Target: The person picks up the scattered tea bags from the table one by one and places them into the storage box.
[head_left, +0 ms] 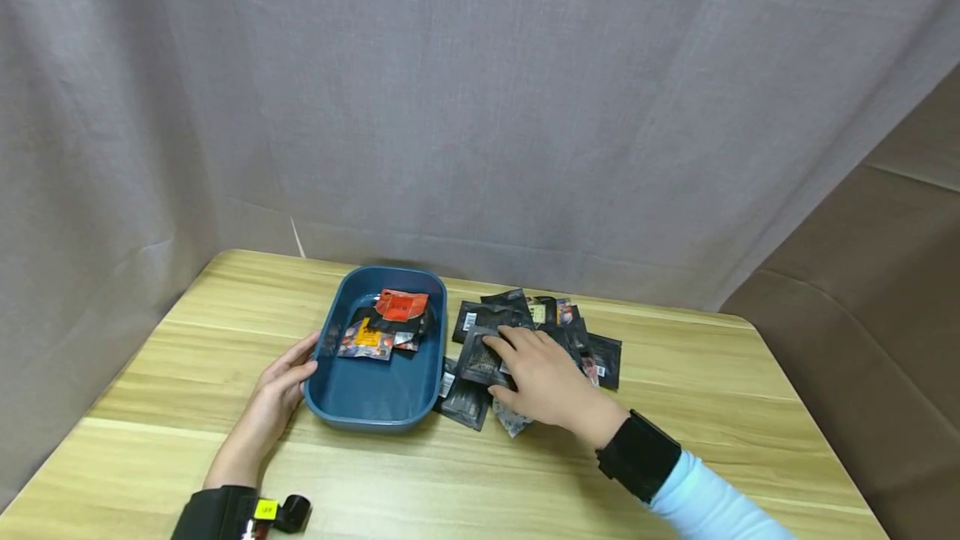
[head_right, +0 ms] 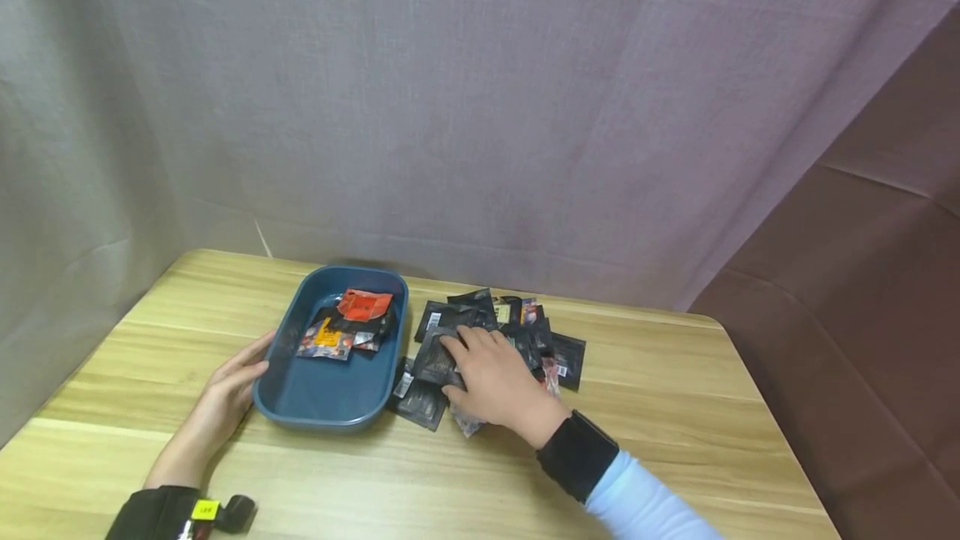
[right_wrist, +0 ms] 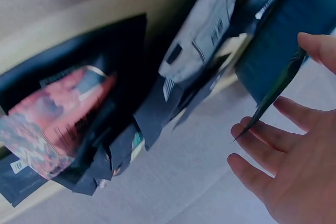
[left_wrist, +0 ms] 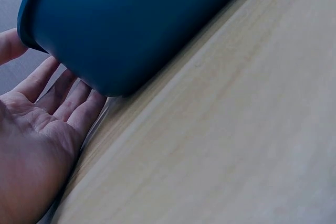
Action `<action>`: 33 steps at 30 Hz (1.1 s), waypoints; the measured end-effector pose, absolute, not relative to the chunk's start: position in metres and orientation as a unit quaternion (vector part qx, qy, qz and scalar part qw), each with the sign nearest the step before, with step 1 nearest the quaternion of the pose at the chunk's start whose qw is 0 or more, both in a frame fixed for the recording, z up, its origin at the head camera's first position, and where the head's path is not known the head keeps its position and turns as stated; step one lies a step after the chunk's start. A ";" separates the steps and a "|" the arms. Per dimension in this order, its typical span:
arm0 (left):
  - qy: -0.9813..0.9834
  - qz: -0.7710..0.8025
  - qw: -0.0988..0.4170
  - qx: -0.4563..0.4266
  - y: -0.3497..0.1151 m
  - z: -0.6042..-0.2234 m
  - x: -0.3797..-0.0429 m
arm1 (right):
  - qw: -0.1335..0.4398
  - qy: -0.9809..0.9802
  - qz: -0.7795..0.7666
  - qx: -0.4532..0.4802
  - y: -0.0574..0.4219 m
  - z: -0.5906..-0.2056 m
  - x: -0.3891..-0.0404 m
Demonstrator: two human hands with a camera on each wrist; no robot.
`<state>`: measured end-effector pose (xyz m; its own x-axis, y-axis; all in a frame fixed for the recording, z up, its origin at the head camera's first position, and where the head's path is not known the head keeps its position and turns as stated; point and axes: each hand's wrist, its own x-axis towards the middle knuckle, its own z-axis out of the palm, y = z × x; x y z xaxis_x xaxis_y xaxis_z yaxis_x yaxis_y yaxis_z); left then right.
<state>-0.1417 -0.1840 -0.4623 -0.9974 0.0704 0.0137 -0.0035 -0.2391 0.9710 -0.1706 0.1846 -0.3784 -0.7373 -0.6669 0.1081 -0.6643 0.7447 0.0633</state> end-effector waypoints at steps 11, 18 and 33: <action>0.615 0.788 0.024 0.036 -0.182 -0.462 -0.142 | 0.068 -0.941 0.035 0.329 0.175 -0.362 -0.191; 0.622 0.782 0.028 0.025 -0.185 -0.463 -0.141 | 0.068 -0.928 0.059 0.361 0.150 -0.356 -0.210; 0.620 0.783 0.027 0.032 -0.189 -0.463 -0.140 | 0.035 -0.920 0.036 0.388 0.079 -0.353 -0.248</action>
<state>-0.1400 -0.1887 -0.4634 -0.9965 0.0820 0.0159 -0.0034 -0.2290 0.9734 -0.2475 0.0794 -0.3527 -0.6961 -0.7120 0.0923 -0.7170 0.6960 -0.0393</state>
